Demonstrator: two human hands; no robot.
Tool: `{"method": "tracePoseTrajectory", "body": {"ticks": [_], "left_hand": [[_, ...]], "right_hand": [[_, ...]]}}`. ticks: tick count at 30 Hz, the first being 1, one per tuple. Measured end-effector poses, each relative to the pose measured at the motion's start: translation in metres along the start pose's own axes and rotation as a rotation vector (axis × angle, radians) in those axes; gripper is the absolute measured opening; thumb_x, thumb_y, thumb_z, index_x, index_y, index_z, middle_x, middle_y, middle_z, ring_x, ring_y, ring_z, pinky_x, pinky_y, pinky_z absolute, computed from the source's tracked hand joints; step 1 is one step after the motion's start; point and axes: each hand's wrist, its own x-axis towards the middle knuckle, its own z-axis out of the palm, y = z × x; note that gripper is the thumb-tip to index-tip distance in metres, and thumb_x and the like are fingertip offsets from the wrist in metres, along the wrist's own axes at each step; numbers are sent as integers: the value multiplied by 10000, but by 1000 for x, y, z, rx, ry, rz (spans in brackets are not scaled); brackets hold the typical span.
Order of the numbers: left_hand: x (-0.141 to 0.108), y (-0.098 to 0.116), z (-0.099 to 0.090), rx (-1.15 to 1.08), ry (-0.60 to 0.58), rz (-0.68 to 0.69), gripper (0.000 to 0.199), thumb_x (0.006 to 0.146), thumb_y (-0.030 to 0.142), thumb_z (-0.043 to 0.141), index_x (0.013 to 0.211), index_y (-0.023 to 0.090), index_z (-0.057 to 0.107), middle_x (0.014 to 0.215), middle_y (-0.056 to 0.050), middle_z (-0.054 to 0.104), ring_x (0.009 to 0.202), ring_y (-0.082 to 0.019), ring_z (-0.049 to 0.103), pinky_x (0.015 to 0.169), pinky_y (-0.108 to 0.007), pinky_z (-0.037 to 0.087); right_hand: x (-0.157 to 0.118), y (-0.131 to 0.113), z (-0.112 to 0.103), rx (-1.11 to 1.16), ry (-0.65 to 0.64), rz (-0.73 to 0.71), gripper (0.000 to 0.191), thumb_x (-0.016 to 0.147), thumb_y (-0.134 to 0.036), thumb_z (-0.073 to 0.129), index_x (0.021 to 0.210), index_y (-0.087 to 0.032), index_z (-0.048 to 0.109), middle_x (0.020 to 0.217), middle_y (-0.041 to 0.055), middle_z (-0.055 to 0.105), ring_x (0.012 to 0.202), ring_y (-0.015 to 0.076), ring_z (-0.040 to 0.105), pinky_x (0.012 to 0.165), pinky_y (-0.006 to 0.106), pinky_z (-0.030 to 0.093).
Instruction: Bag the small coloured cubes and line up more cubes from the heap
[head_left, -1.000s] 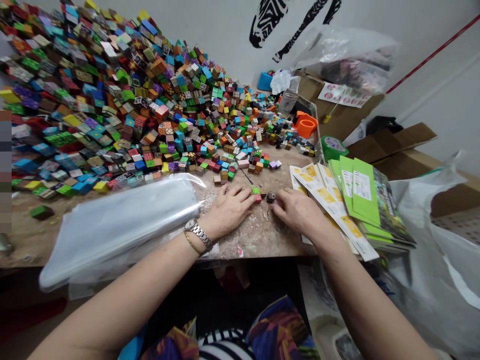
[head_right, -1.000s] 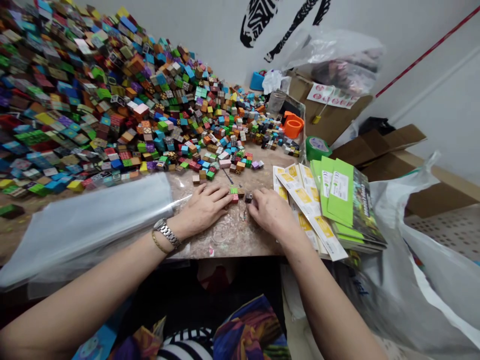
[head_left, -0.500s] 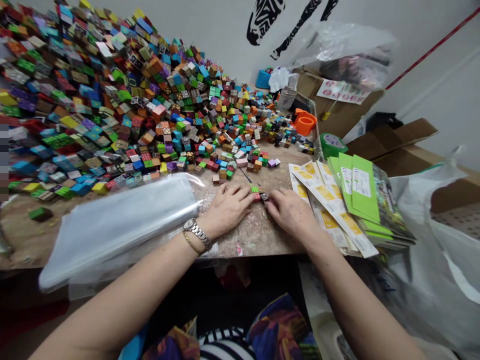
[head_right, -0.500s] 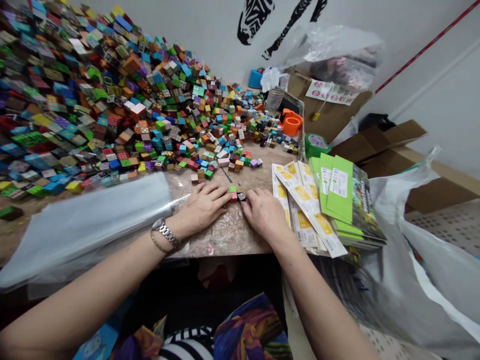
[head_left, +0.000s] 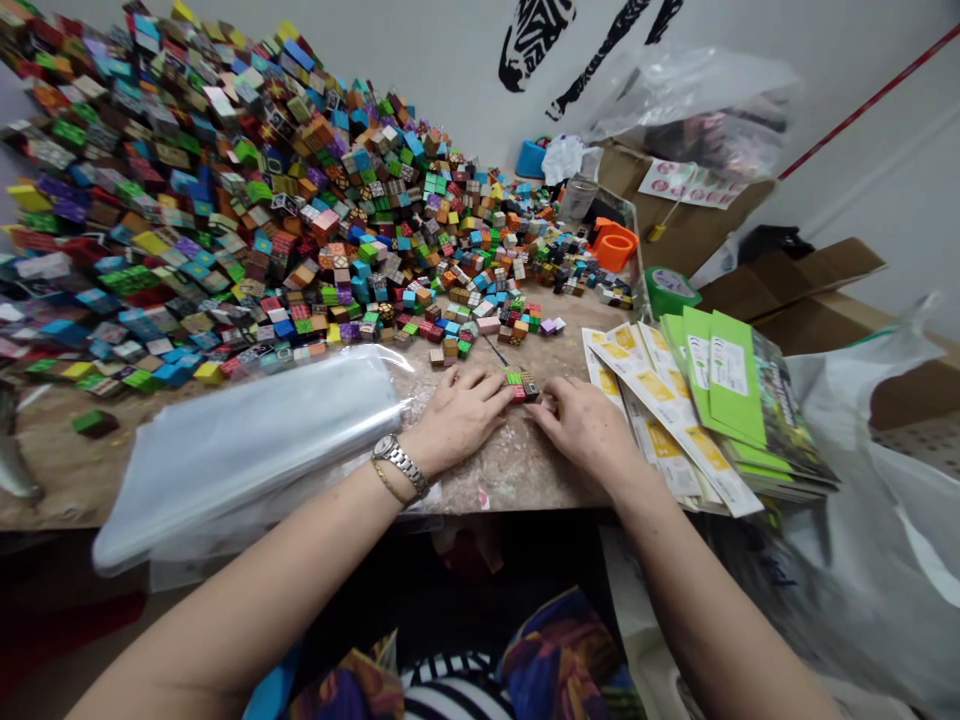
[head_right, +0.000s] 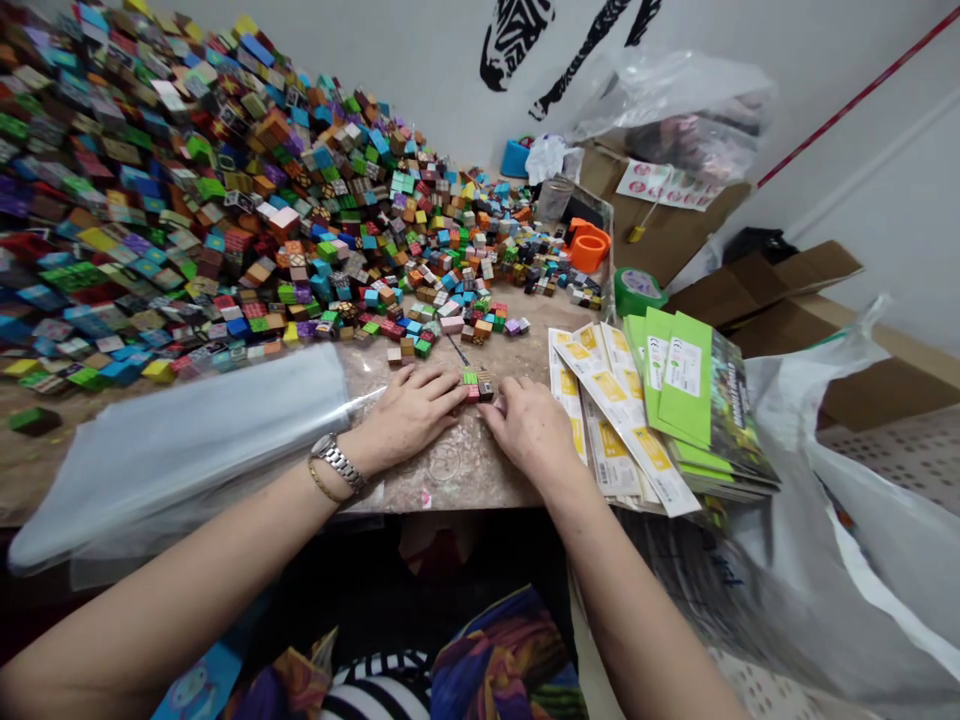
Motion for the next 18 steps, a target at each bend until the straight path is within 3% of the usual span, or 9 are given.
{"method": "tracePoseTrajectory", "body": {"ticks": [6,13,18], "left_hand": [[1,-1,2,12,-4,3,355,1002,340,477,1339,248,541,1378,-77,593,1276,-273,499,1092,-499,308],[0,-1,1,12,-11,-3,375,993,337,492,1356,252,530,1381,-81,591,1297,-267,487,1101,-487,302],[0,-1,1,14,-8,-4,377,1000,336,482,1362,244,530,1387,-85,591,1295,-276,488,1093,-506,310]], "right_hand": [[-3,16,-1,105,14,-69,318,947,-349,561,1185,-148,624,1112,122,681,1056,273,618,898,357,450],[-14,21,4,110,-30,-72,234,960,-305,517,1078,-179,675,1015,100,683,974,250,627,868,342,458],[-4,29,3,204,-22,95,266,974,-365,501,1009,-191,699,1000,98,737,910,231,664,802,313,463]]}}
